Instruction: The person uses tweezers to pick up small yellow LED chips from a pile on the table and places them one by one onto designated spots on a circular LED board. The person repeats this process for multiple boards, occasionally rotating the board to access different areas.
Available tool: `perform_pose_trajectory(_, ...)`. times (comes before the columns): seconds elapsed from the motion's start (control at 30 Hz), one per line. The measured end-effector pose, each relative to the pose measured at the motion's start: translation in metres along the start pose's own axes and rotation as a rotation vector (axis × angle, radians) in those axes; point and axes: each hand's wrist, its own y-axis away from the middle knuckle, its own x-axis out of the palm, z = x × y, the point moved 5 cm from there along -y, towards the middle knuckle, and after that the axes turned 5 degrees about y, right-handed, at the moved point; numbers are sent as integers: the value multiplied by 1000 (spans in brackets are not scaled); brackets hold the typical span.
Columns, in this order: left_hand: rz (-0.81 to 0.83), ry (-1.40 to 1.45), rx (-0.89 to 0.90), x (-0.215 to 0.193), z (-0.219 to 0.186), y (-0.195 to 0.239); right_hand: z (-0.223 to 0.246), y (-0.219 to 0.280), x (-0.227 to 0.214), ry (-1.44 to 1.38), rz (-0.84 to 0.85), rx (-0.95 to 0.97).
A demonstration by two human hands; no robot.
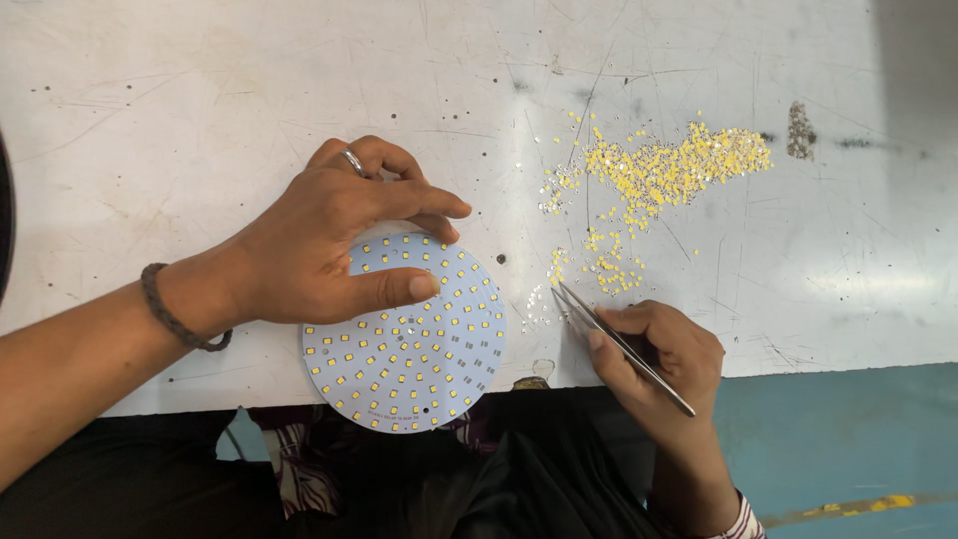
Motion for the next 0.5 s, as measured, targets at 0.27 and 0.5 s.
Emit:
perform_pose_trajectory(0.27,-6,-10,5,1,1,0,7,-4,1,6,29,-38)
perform_pose_trajectory(0.5,-6,-11,12,0,1,0,2,-2,-2,-25,27,25)
